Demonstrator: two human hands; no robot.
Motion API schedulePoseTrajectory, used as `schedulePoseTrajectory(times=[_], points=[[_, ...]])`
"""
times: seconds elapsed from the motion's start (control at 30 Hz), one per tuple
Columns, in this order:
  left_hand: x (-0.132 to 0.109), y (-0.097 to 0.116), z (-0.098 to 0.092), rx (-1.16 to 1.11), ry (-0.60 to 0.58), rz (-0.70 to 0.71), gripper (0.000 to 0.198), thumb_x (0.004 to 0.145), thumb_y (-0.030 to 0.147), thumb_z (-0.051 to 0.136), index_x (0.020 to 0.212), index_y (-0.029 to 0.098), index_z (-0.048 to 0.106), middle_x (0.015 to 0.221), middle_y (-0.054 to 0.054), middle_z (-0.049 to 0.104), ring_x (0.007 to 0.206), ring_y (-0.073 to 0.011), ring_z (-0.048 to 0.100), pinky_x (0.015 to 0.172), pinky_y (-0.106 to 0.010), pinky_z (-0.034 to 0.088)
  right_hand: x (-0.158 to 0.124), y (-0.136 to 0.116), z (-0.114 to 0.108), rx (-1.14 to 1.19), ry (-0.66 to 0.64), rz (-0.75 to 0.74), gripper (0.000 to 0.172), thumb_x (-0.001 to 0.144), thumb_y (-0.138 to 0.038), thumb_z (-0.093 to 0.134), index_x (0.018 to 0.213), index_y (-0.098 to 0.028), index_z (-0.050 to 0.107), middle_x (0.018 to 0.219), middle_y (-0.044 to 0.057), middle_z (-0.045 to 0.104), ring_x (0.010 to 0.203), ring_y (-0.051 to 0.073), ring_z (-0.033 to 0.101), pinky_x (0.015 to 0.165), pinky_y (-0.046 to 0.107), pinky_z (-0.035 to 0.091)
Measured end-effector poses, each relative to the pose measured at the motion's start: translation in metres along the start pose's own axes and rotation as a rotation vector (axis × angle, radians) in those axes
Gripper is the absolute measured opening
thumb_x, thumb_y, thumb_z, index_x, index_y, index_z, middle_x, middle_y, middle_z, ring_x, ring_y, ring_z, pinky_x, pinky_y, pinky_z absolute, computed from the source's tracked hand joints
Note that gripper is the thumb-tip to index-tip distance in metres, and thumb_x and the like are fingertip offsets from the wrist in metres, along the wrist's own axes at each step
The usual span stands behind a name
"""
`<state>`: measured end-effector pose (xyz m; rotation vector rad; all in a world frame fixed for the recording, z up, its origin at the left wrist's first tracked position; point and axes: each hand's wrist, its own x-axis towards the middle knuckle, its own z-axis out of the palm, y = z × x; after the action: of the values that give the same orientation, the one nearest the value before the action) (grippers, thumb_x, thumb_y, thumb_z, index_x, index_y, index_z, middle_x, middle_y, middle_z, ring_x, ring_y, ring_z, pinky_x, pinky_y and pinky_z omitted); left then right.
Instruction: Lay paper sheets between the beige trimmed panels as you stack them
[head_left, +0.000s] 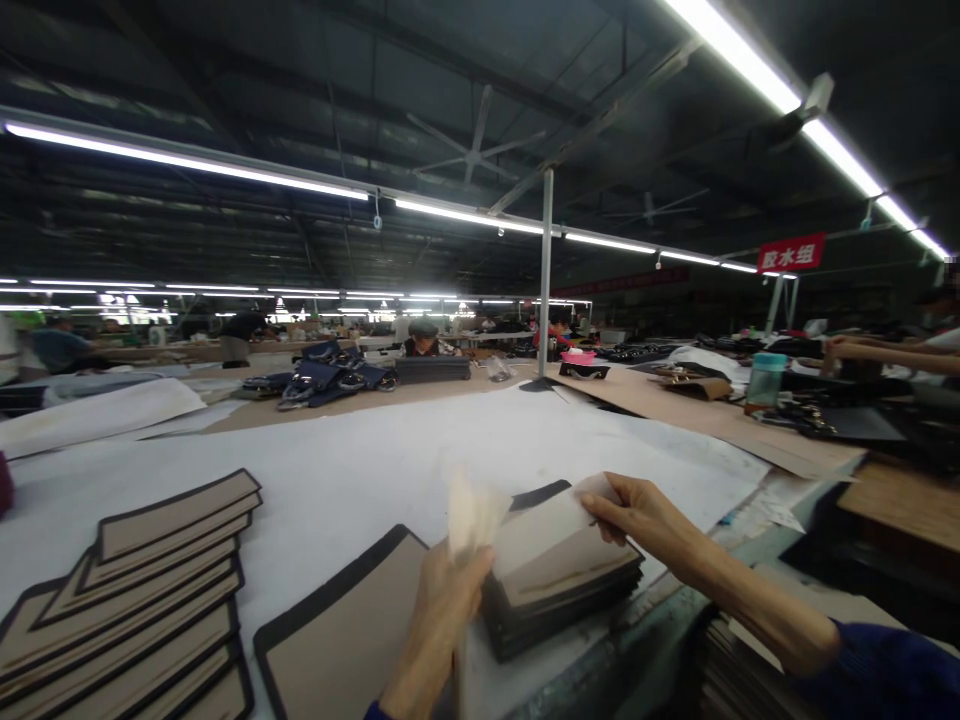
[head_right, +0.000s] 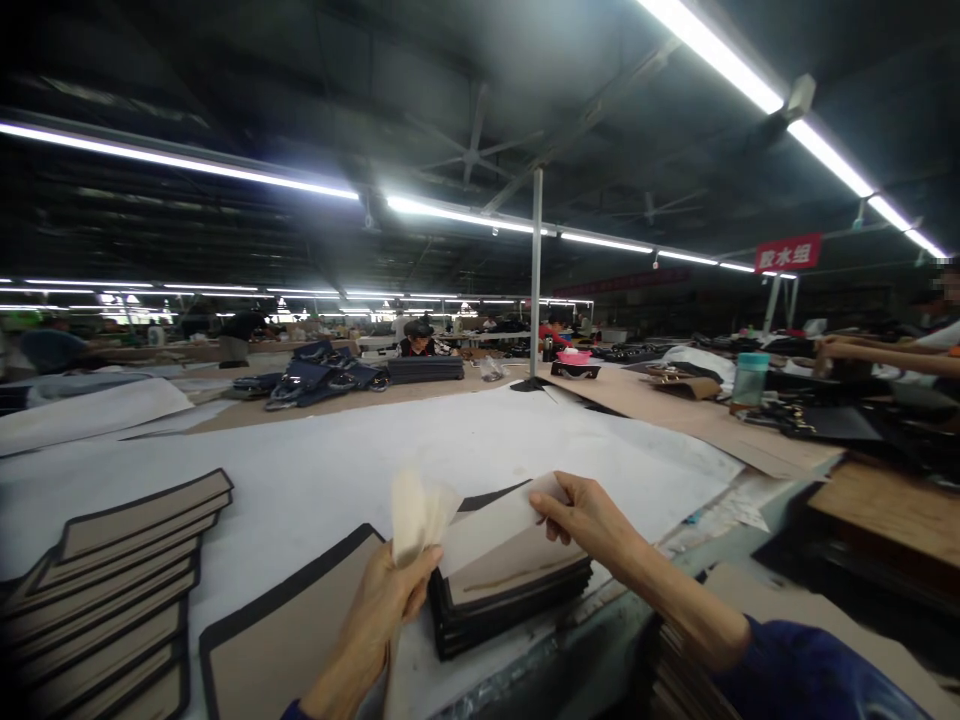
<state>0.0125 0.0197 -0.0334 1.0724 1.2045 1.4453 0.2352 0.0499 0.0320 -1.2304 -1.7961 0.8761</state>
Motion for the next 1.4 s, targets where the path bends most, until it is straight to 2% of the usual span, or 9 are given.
schedulePoseTrajectory(times=[0.13, 0.23, 0.43, 0.63, 0.87, 1.13, 1.4], points=[[-0.002, 0.003, 0.004, 0.088, -0.072, -0.055, 0.028, 0.062, 0.032, 0.067, 0.052, 0.019, 0.045, 0.035, 0.010, 0.030, 0.031, -0.0041, 0.024, 0.034, -0.020, 0.015, -0.003, 0.018, -0.013, -0.061, 0.019, 0.021, 0.038, 0.077, -0.053, 0.049, 0.065, -0.017, 0.050, 0.049, -0.002, 0.051, 0.044, 0.010, 0.043, 0.044, 0.023, 0.032], [-0.002, 0.004, 0.006, 0.194, -0.092, -0.037, 0.022, 0.062, 0.027, 0.065, 0.052, 0.018, 0.048, 0.038, 0.008, 0.032, 0.035, -0.0054, 0.026, 0.036, -0.021, 0.017, -0.005, 0.027, -0.019, -0.117, 0.036, 0.027, 0.032, 0.075, -0.048, 0.052, 0.067, -0.017, 0.052, 0.049, -0.003, 0.049, 0.045, 0.010, 0.043, 0.044, 0.023, 0.032], [0.002, 0.000, 0.007, 0.476, -0.095, 0.079, 0.009, 0.062, 0.021, 0.059, 0.055, 0.015, 0.057, 0.050, 0.001, 0.051, 0.050, -0.0123, 0.046, 0.047, -0.023, 0.032, -0.009, 0.037, -0.018, -0.190, 0.078, 0.045, 0.023, 0.073, -0.039, 0.052, 0.074, -0.017, 0.057, 0.056, -0.002, 0.052, 0.053, 0.013, 0.048, 0.047, 0.024, 0.034], [-0.001, 0.005, 0.008, 0.574, -0.094, 0.080, 0.010, 0.063, 0.018, 0.055, 0.054, 0.016, 0.052, 0.050, 0.003, 0.047, 0.050, -0.0114, 0.044, 0.048, -0.023, 0.031, -0.010, 0.046, -0.017, -0.244, 0.085, 0.024, 0.022, 0.072, -0.039, 0.051, 0.076, -0.018, 0.058, 0.065, 0.000, 0.056, 0.063, 0.017, 0.054, 0.057, 0.028, 0.040], [-0.005, 0.009, 0.009, 0.561, -0.090, 0.088, 0.013, 0.062, 0.017, 0.056, 0.052, 0.017, 0.048, 0.049, 0.004, 0.043, 0.048, -0.0105, 0.041, 0.046, -0.022, 0.030, -0.010, 0.048, -0.016, -0.260, 0.096, 0.033, 0.022, 0.072, -0.040, 0.053, 0.076, -0.018, 0.059, 0.062, -0.001, 0.055, 0.061, 0.017, 0.053, 0.056, 0.027, 0.040], [0.000, -0.002, 0.007, 0.533, -0.141, 0.031, 0.009, 0.063, 0.019, 0.057, 0.058, 0.020, 0.050, 0.040, 0.009, 0.034, 0.035, -0.0083, 0.034, 0.040, -0.022, 0.025, -0.006, 0.057, -0.021, -0.208, 0.132, 0.040, 0.024, 0.071, -0.033, 0.057, 0.089, -0.018, 0.061, 0.075, 0.001, 0.062, 0.067, 0.016, 0.056, 0.060, 0.027, 0.042], [-0.004, 0.002, 0.008, 0.494, -0.162, 0.029, 0.014, 0.067, 0.020, 0.055, 0.058, 0.020, 0.044, 0.037, 0.010, 0.032, 0.031, -0.0070, 0.032, 0.036, -0.020, 0.024, -0.008, 0.059, -0.021, -0.280, 0.169, 0.046, 0.021, 0.068, -0.027, 0.060, 0.088, -0.018, 0.063, 0.070, -0.001, 0.062, 0.059, 0.013, 0.053, 0.055, 0.024, 0.041]])
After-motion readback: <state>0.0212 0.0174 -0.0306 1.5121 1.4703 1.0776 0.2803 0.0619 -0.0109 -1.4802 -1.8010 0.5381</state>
